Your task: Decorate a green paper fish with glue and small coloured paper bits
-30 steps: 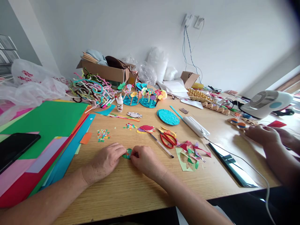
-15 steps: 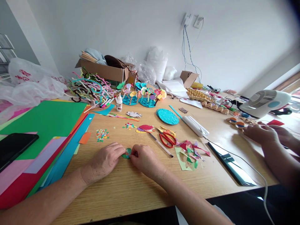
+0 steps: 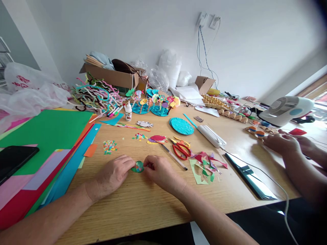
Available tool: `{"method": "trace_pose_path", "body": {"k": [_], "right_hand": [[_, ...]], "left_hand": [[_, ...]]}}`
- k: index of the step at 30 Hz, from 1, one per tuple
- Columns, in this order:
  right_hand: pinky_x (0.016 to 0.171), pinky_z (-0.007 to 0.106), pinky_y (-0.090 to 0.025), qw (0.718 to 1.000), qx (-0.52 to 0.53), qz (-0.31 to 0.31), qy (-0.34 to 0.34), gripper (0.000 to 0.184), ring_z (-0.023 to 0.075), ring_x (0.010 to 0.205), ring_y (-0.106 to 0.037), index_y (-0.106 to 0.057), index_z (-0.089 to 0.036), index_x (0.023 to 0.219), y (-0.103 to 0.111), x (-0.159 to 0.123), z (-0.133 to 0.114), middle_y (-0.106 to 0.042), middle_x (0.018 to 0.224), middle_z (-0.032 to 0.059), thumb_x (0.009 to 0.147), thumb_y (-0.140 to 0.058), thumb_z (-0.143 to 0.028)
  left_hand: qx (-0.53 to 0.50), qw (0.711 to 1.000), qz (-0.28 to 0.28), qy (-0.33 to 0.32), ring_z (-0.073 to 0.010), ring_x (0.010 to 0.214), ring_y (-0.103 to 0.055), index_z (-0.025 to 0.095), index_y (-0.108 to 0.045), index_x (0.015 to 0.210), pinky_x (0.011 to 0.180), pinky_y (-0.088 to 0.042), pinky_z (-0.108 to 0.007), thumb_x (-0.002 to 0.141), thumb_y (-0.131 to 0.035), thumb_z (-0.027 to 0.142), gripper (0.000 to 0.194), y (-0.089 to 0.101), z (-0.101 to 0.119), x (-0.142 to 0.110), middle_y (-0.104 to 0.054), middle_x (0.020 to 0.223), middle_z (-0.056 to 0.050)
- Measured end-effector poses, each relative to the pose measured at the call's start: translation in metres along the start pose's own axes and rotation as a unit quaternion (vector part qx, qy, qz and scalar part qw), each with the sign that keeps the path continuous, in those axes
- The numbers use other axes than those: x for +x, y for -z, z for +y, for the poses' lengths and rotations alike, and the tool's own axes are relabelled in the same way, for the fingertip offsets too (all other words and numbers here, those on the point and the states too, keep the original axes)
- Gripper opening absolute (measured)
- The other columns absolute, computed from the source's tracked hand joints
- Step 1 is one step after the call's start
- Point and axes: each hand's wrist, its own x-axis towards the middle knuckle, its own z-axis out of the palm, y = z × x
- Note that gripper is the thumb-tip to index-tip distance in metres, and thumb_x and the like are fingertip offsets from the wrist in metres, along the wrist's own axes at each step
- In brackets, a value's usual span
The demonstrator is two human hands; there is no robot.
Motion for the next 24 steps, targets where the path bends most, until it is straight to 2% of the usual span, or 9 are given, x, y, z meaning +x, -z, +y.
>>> {"method": "trace_pose_path", "body": {"k": [4, 8, 14, 19, 24], "right_hand": [[0.068, 0.020, -0.040, 0.998, 0.009, 0.004, 0.070, 0.028, 0.0130, 0.075, -0.060, -0.070, -0.017, 0.084, 0.000, -0.002, 0.005, -0.069, 0.081, 0.0032, 0.074, -0.052, 0.002], [0.070, 0.021, -0.042, 0.996, -0.007, 0.010, 0.092, 0.029, 0.0144, 0.077, -0.061, -0.072, -0.017, 0.086, -0.005, -0.004, 0.009, -0.069, 0.082, 0.0047, 0.076, -0.051, 0.000], [0.069, 0.021, -0.042, 0.994, -0.015, 0.007, 0.108, 0.030, 0.0149, 0.078, -0.062, -0.073, -0.017, 0.091, -0.009, -0.007, 0.009, -0.070, 0.085, 0.0049, 0.078, -0.050, -0.003], [0.071, 0.021, -0.042, 0.995, -0.024, 0.002, 0.095, 0.033, 0.0152, 0.080, -0.062, -0.073, -0.019, 0.094, -0.009, -0.007, 0.007, -0.070, 0.087, 0.0044, 0.078, -0.049, -0.003], [0.072, 0.021, -0.042, 0.996, -0.035, -0.009, 0.085, 0.032, 0.0153, 0.081, -0.063, -0.073, -0.020, 0.095, -0.009, -0.006, 0.006, -0.070, 0.088, 0.0041, 0.079, -0.050, -0.004]], "left_hand": [[-0.003, 1.000, 0.001, -0.001, -0.0179, 0.073, -0.056, 0.019, -0.057, 0.079, 0.066, -0.047, -0.027, 0.067, -0.034, -0.008, 0.037, 0.000, 0.000, 0.000, -0.060, 0.074, -0.002], [-0.008, 1.000, 0.002, -0.002, -0.0171, 0.075, -0.057, 0.019, -0.059, 0.084, 0.069, -0.049, -0.026, 0.067, -0.034, -0.009, 0.041, 0.000, -0.001, 0.000, -0.062, 0.077, -0.001], [-0.020, 1.000, 0.011, -0.011, -0.0171, 0.072, -0.056, 0.019, -0.059, 0.083, 0.067, -0.049, -0.026, 0.072, -0.034, -0.007, 0.038, 0.002, 0.000, 0.001, -0.060, 0.074, -0.002], [-0.024, 1.000, -0.002, -0.002, -0.0173, 0.074, -0.057, 0.019, -0.060, 0.085, 0.070, -0.050, -0.028, 0.070, -0.034, -0.007, 0.040, 0.003, 0.001, 0.001, -0.062, 0.077, -0.002], [-0.019, 1.000, 0.013, -0.013, -0.0175, 0.075, -0.058, 0.019, -0.060, 0.086, 0.071, -0.050, -0.027, 0.069, -0.034, -0.008, 0.041, 0.001, 0.000, 0.001, -0.063, 0.077, -0.002]]}}
